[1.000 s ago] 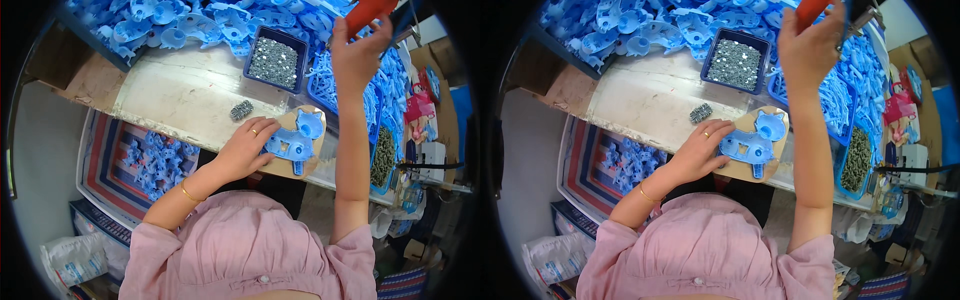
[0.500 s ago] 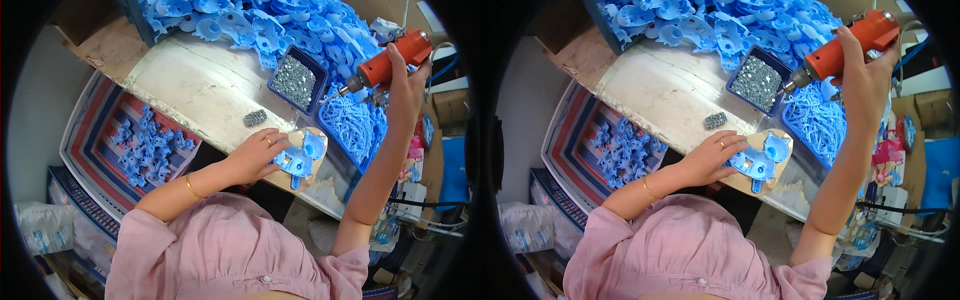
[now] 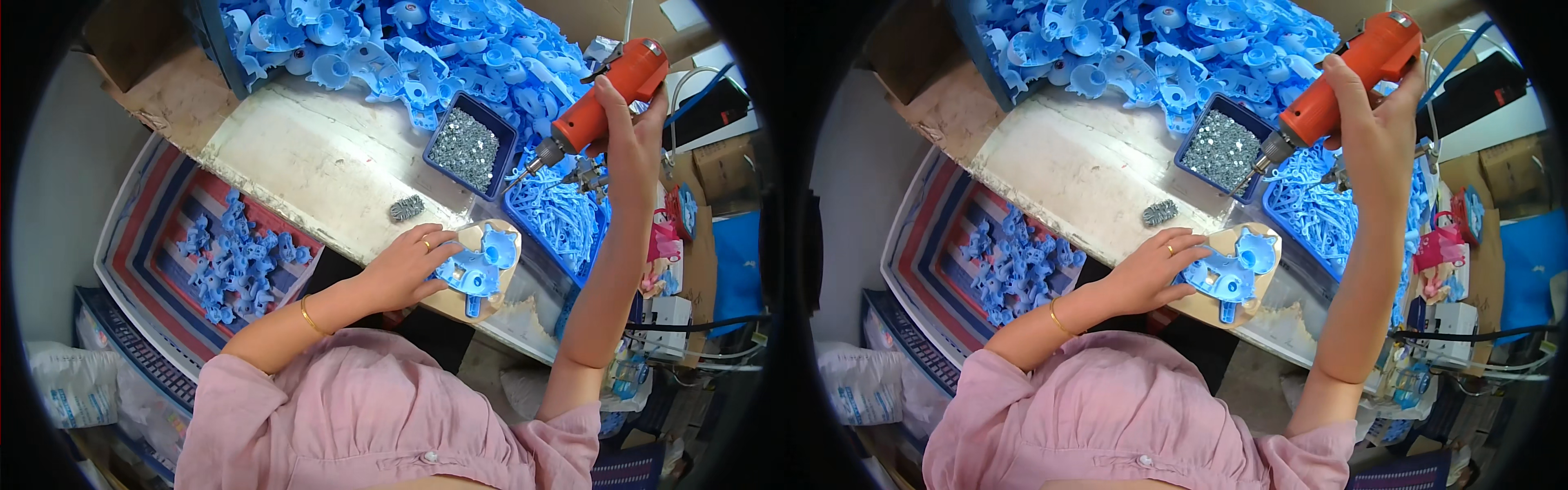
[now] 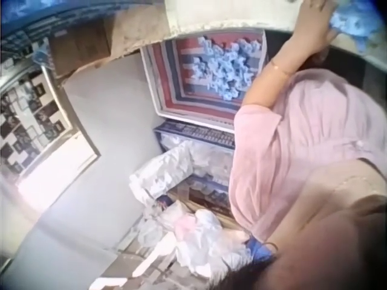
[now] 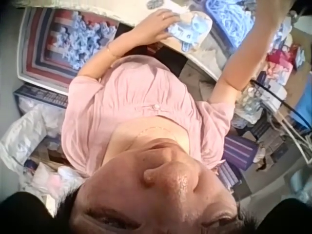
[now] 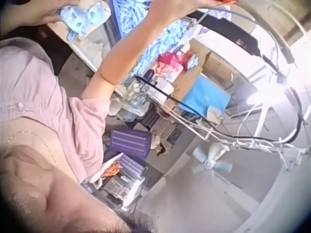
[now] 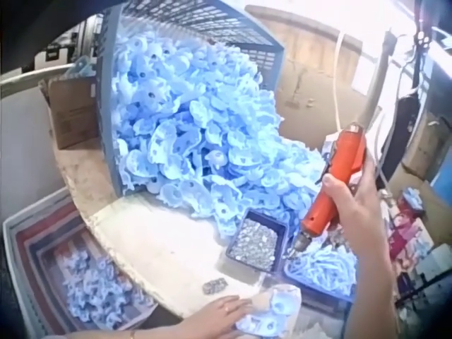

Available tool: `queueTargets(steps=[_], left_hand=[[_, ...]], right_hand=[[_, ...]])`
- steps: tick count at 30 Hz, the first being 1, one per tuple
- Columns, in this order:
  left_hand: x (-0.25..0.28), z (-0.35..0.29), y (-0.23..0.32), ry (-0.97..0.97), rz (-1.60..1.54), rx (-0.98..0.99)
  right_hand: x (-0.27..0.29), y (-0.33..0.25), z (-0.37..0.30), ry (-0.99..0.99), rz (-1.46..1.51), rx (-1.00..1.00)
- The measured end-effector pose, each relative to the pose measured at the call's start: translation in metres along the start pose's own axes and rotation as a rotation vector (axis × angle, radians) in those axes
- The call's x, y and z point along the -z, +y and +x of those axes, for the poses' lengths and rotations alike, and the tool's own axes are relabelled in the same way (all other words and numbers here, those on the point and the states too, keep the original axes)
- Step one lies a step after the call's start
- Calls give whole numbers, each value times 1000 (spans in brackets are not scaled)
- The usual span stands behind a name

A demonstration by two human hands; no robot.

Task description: Assembling plastic toy components and securing them with a pneumatic screwdriver.

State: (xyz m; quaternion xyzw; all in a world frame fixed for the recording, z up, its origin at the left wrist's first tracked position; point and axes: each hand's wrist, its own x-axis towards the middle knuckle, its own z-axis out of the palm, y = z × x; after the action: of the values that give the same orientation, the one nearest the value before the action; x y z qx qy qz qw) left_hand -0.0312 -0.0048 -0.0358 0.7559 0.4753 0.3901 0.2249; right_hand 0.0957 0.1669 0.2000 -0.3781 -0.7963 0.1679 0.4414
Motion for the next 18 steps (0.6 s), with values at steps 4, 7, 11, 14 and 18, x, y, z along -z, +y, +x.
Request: queueTargets(steps=[4,7,11,14,18], left_hand=[[-3,0,-2,-2,-2,1],[-3,0,-2,-3,10,-12],[-6,-1,-1,34,30,-43],[-6,-2,0,24,34,-35],[-3,0,2,-25,4,2]], right_hand=[[0,0,-3,-28,28,0],[2,3,-3,-36,14,-13],[5,3,-4,-59,38,-32],[2,4,-6,-57,82,-19],[3,11,-9,-35,74,-16]])
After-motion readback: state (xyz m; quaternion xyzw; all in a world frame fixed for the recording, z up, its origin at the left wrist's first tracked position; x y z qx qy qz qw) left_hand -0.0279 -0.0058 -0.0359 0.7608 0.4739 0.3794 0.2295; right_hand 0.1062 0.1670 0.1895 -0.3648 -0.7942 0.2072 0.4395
